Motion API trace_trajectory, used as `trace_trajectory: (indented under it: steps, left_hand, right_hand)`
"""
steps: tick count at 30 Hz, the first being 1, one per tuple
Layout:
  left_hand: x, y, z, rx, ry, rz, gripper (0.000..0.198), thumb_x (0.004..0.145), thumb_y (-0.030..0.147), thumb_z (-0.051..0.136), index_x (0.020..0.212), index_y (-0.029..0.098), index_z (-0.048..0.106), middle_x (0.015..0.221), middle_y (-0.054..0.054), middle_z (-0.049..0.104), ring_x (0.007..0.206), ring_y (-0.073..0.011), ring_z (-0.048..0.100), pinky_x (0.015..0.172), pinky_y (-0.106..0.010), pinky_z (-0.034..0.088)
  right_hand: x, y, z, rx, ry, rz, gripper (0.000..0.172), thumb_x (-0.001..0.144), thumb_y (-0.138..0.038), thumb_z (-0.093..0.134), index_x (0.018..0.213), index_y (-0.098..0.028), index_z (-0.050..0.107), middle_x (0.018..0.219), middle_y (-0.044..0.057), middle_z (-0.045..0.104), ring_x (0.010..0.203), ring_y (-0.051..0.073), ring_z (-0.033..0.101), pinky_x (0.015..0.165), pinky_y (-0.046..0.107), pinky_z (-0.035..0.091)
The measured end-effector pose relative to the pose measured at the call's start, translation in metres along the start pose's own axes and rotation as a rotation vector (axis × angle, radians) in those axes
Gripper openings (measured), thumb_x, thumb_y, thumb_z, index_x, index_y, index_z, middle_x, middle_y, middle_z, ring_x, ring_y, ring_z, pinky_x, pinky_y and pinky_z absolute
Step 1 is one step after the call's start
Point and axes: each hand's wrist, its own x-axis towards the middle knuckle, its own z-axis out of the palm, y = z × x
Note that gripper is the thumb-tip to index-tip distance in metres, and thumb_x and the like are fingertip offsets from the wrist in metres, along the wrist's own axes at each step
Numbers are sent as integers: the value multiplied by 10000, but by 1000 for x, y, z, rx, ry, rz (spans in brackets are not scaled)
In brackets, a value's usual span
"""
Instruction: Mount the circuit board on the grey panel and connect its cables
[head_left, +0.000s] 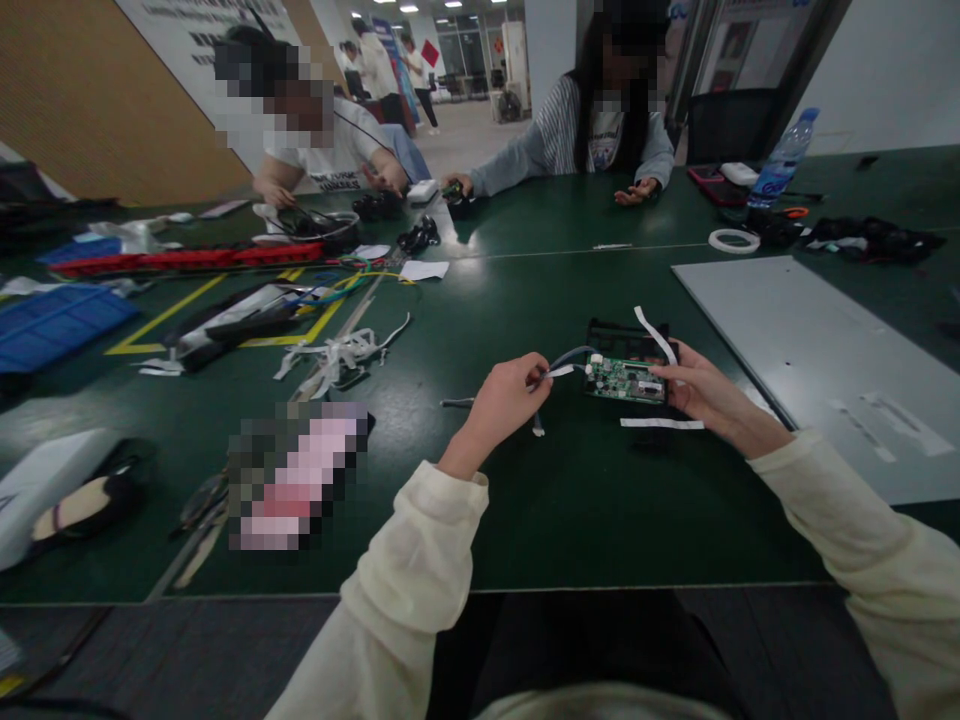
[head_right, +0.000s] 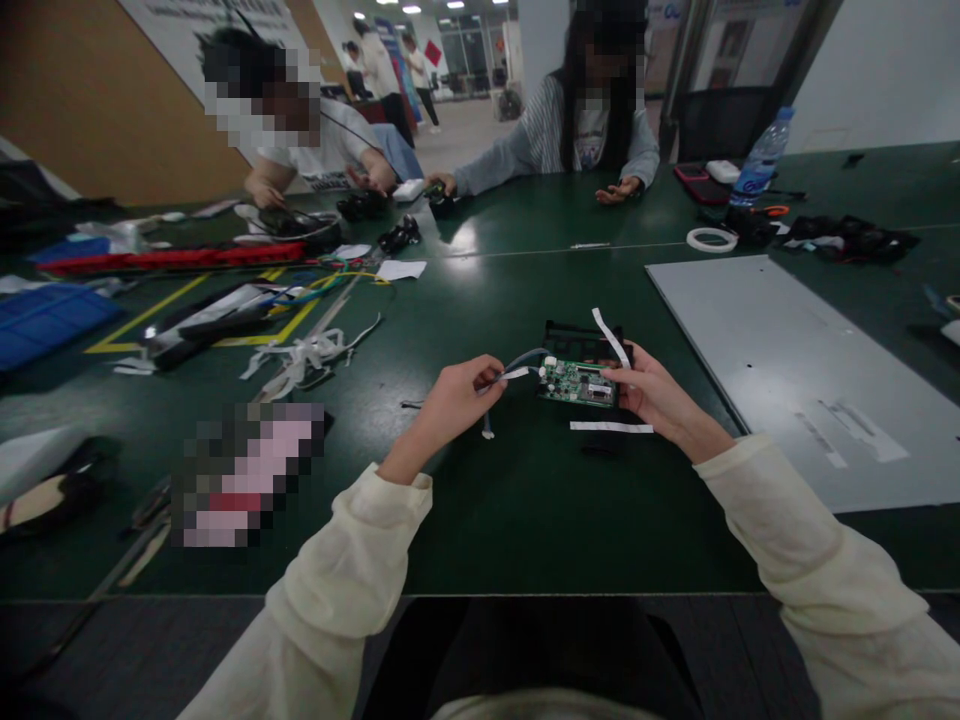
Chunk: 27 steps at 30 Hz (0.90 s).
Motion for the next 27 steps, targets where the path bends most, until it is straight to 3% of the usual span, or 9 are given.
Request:
trace_trajectory:
  steps: [4, 8, 13, 18, 22, 27]
  left_hand:
    - [1, -3, 1, -176, -19, -36, 141, 829, 267, 577, 935, 178, 600, 767, 11, 610, 696, -111, 571, 651, -242, 440]
    - [3, -4, -7, -400, -167, -128, 229, 831, 354, 581, 957, 167, 622, 820, -13, 629, 703, -112, 584, 642, -246, 468]
    - [2, 1, -27, -614, -281, -222, 275, 842, 386, 566, 981, 165, 654, 874, -41, 661, 724, -112, 597, 650, -251, 480]
    - [2, 0, -30, -660, -258, -199, 286, 796, 336, 633, 1021, 161, 647, 873, -44, 667, 757, -123, 608, 702, -275, 489]
    - [2, -4, -24, -630, -261, -184, 330, 794, 331, 639, 1084, 175, 617, 801, -12, 650, 692, -105, 592, 655, -253, 473]
    - [2, -9, -20, -623, -317, -188, 252, 764, 264, 656, 995, 165, 645, 856, -25, 668, 712, -98, 593, 647, -237, 461]
  right_hand:
    - [1, 0, 0, 6, 21, -20, 389, 667, -161, 747, 997, -269, 571, 930, -34, 664, 829, 147, 653, 671, 274, 560]
    - [3, -2, -2, 34, 74, -46, 470, 672, -150, 734, 1083, -295, 559, 951, -27, 679, 829, 153, 658, 672, 290, 565]
    - [7, -6, -11, 58, 138, -119, 408, 689, -176, 724, 1064, -276, 597, 1047, -9, 680, 833, 151, 661, 674, 276, 567]
    - [10, -6, -19, 48, 175, -152, 432, 686, -219, 741, 1087, -288, 599, 1091, -5, 671, 862, 175, 667, 684, 301, 585]
    - [11, -3, -19, 46, 148, -156, 435, 694, -226, 735, 1099, -287, 591, 1084, -5, 671, 879, 169, 666, 723, 299, 583]
    - [9, -2, -16, 27, 161, -156, 443, 698, -230, 728, 1112, -289, 583, 1080, -3, 672, 891, 173, 664, 749, 311, 575]
